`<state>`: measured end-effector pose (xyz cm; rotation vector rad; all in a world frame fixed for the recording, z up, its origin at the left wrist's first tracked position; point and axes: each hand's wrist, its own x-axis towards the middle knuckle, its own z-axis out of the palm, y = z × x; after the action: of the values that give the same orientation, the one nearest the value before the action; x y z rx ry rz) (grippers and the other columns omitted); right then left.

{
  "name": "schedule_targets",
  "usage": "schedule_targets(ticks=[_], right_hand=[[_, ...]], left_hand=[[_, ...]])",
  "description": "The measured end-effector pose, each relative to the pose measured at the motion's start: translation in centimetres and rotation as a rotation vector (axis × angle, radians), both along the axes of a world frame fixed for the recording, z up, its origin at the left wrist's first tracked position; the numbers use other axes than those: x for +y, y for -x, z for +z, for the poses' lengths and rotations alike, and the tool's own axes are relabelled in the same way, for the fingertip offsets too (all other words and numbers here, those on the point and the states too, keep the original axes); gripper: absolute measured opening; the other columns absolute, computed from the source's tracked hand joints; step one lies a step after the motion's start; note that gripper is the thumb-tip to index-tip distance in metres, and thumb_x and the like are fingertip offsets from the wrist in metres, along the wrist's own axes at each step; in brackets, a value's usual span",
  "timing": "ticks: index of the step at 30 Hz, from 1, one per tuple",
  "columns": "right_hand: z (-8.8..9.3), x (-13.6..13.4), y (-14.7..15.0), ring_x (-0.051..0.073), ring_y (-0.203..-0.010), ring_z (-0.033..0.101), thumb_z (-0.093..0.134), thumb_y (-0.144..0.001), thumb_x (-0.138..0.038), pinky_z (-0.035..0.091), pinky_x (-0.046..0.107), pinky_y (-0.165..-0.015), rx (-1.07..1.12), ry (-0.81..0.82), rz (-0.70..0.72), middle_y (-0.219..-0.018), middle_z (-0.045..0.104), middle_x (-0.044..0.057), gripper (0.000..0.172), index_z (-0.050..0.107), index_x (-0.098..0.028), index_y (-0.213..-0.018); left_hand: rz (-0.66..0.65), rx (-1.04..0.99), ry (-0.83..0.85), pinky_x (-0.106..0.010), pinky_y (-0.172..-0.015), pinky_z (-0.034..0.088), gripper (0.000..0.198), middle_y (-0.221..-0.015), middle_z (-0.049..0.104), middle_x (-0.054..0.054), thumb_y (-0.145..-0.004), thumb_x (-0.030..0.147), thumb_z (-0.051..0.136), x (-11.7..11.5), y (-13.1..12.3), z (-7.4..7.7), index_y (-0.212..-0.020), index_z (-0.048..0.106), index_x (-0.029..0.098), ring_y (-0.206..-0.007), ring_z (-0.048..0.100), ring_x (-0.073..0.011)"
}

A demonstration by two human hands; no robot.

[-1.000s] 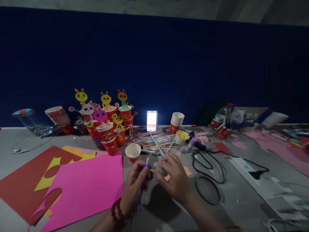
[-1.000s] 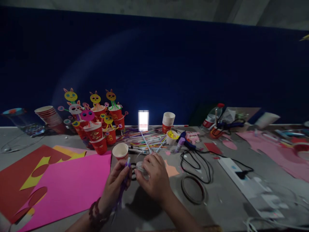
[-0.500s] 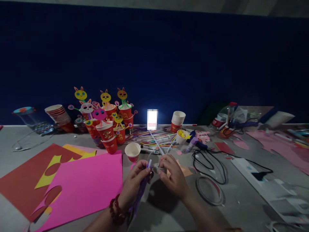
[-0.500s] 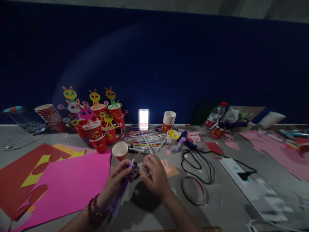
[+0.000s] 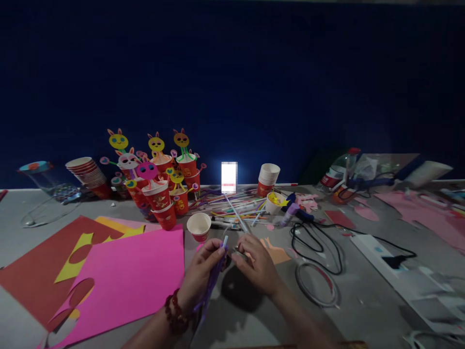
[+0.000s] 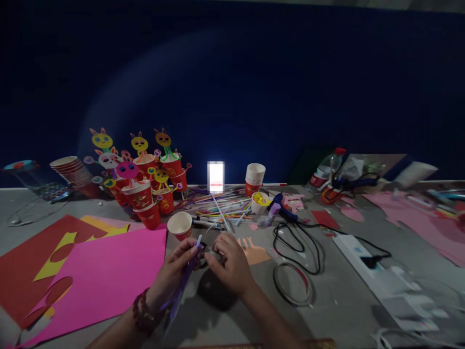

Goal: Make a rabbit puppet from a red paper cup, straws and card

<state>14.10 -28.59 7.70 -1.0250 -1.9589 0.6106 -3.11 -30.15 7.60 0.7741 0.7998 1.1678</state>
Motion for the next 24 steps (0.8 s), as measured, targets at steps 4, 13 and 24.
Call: schedule_targets(ticks=[4, 13, 24], right_hand=[[0.0, 0.2, -0.3, 0.019, -0.081, 0.05, 0.052, -0.09, -0.033, 0.038, 0.031, -0.073, 0.033, 0.048, 0.009, -0.08, 0.051, 0.002, 0.022, 0.045, -0.021, -0.072], [-0.1, 0.2, -0.3, 0.02, -0.083, 0.05, 0.051, -0.087, -0.031, 0.039, 0.032, -0.074, 0.015, 0.014, -0.029, -0.082, 0.052, 0.002, 0.017, 0.045, -0.021, -0.074], [0.2, 0.3, -0.8, 0.02, -0.095, 0.059, 0.051, -0.093, -0.036, 0.045, 0.032, -0.085, 0.037, 0.115, -0.091, -0.099, 0.063, 0.004, 0.019, 0.06, -0.022, -0.101]], left_hand=[[-0.023, -0.07, 0.058, -0.019, -0.053, 0.037, 0.025, -0.063, 0.054, 0.004, -0.076, 0.035, 0.076, 0.3, 0.0, -0.5, -0.082, 0.06, 0.016, -0.054, 0.047, -0.0064], [-0.064, -0.111, 0.098, -0.018, -0.054, 0.04, 0.021, -0.066, 0.058, 0.002, -0.076, 0.027, 0.076, -0.1, -0.1, 0.1, -0.083, 0.06, 0.015, -0.056, 0.05, -0.0067], [-0.075, -0.117, 0.073, -0.021, -0.062, 0.052, 0.019, -0.087, 0.068, -0.001, -0.078, 0.025, 0.074, -0.3, 0.5, 1.0, -0.088, 0.06, 0.018, -0.071, 0.065, -0.0121]])
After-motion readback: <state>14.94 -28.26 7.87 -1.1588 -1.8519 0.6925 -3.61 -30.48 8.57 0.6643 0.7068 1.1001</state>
